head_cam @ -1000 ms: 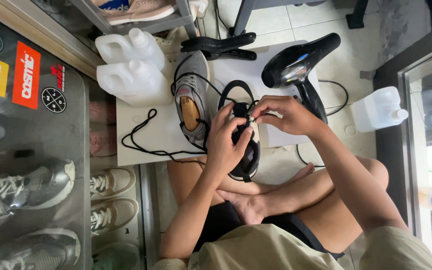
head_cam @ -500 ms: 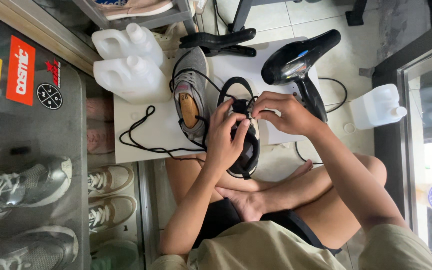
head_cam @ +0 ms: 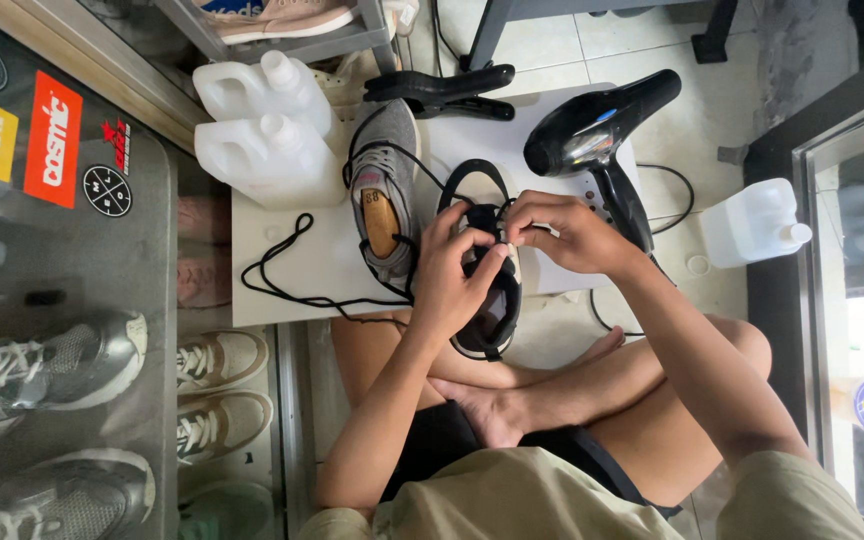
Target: The person sits on the floor and laces a black and white sneaker. They thread the laces through the eyelets, pull them tight, and tie a knot.
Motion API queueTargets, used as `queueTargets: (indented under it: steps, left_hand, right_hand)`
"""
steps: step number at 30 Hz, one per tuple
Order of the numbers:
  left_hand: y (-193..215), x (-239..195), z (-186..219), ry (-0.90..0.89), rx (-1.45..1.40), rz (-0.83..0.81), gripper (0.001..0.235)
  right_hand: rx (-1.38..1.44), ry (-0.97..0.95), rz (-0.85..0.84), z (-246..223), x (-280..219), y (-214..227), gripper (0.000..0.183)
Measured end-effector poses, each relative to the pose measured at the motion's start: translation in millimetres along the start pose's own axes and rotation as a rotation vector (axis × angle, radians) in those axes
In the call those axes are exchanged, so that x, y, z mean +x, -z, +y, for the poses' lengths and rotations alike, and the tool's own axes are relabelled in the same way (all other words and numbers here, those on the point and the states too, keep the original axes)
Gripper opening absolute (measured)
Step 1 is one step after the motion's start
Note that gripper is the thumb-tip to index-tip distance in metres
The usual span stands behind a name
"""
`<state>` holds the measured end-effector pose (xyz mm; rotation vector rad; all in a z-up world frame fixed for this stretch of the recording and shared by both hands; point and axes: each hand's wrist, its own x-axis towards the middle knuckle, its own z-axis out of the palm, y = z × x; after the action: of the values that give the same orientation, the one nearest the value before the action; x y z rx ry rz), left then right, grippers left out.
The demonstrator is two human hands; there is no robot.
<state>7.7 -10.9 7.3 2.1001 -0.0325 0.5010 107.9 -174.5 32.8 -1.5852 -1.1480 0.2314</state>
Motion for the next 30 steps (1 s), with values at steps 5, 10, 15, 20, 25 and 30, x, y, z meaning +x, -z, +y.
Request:
queueTargets:
  steps: [5,10,15,20,25,30]
  left_hand:
    - [2.4,-1.2,2.1,0.052,-0.031,-0.047,0.023]
    - [3.8,-1.7,-0.1,0.043,-0.036,-0.062,0.023]
    - [-0.2,-0.7,-4.4,0.019,-0.018,-0.048,0.020]
    - [0.0,2.6,-2.1,0.032,-0.036,-0.039,0.020]
    - [-2.6,17.9,1.3,-0.019,-0.044,-0.006,0.016]
    - [-10.8,35.7,-16.4,-0.045,-0.013,0.005,0.018]
  right_hand:
    - [0.060,-0.004,-0.005,2.9,1.4,1.8,0.011]
    - [-0.080,0.047,0.004,-9.7,2.1,0.1,0.013]
    - [-0.151,0.106,0.039,-16.4,3.5,1.8,0.009]
    - [-0.209,0.133,0.059,-9.1,-0.7,-3.4,0.009]
    - [-0.375,0.152,0.141,0.5,-0.5,-3.9,0.011]
    - [-0.360,0.160,0.189,14.6,5.1,2.0,0.011]
